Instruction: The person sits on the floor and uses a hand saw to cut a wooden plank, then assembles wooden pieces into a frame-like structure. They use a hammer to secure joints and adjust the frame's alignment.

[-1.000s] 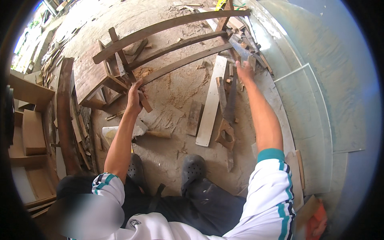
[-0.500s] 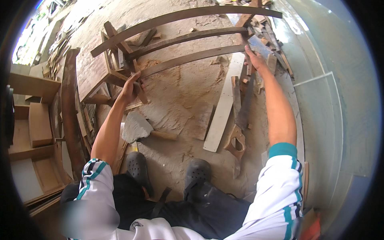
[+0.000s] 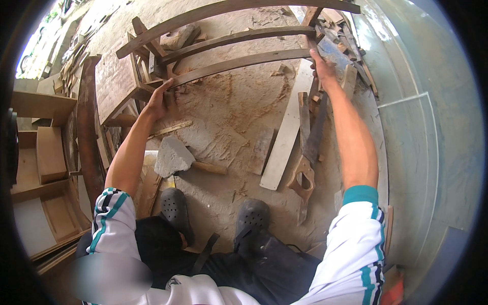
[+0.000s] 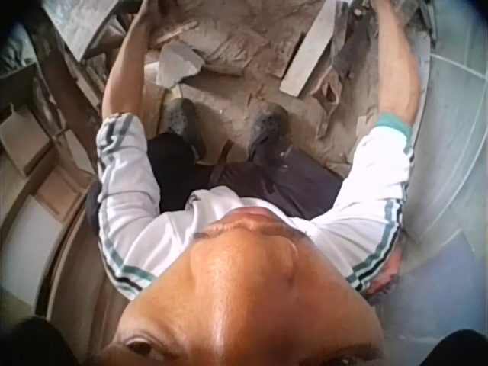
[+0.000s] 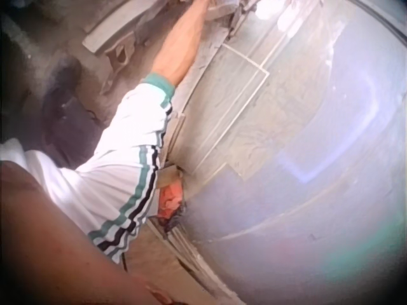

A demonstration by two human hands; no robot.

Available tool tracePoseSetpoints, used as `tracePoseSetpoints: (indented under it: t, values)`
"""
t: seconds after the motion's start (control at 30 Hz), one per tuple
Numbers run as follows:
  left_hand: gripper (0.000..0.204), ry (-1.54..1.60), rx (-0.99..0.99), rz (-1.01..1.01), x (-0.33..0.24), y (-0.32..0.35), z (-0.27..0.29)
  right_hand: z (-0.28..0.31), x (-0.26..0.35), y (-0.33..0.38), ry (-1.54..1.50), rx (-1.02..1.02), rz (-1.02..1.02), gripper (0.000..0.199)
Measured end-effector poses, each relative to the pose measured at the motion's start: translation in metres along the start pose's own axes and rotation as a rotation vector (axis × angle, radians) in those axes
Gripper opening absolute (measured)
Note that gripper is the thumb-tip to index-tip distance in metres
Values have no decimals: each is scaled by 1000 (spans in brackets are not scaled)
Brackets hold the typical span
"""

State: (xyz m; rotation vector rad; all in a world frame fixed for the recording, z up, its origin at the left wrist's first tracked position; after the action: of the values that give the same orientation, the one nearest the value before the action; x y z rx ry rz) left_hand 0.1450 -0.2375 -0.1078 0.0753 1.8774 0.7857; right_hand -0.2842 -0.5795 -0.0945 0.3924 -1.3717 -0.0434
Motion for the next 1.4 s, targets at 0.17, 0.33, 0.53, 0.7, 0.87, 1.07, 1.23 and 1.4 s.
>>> tracePoseSetpoints:
  t: [0.17, 0.33, 0.53, 0.7, 0.87, 1.07, 1.23, 1.4]
  values:
    - [29, 7, 22, 13, 5, 15, 4, 0, -7, 23, -13, -24, 27, 54]
    - [30, -15, -70, 10, 11, 21, 29, -14, -9, 38, -7, 16, 31, 53]
    - [31, -117, -234, 1, 8, 21, 31, -15, -11, 32, 52, 39, -20, 58]
    - [42, -179, -276, -53, 3, 17, 39, -18, -16, 24, -41, 113, -33, 53]
    - [44, -291, -423, -193, -11, 25, 39, -11, -23, 19, -173, 100, -6, 46]
    - [61, -676, -726, -479, -40, 43, 41, 6, 20, 18, 242, -120, 459, 45]
    - [65, -751, -1012, -471, -45, 72, 22, 4, 34, 42, 297, -169, 592, 40]
    - [61, -666, -997, -504, -43, 78, 20, -8, 38, 44, 385, -152, 531, 45]
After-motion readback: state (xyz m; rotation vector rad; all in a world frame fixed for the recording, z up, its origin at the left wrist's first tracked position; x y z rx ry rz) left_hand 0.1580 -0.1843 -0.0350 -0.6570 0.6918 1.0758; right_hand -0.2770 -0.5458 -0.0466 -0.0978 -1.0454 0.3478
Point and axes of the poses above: each hand's wrist, its own y-axis away from the middle knuckle, its own z-axis out of the back of the hand, x = y × z, the point moved 10 cm from there along -y, towards the middle knuckle, and after that the axes turned 8 degrees about -y, right-handed, at the moved point
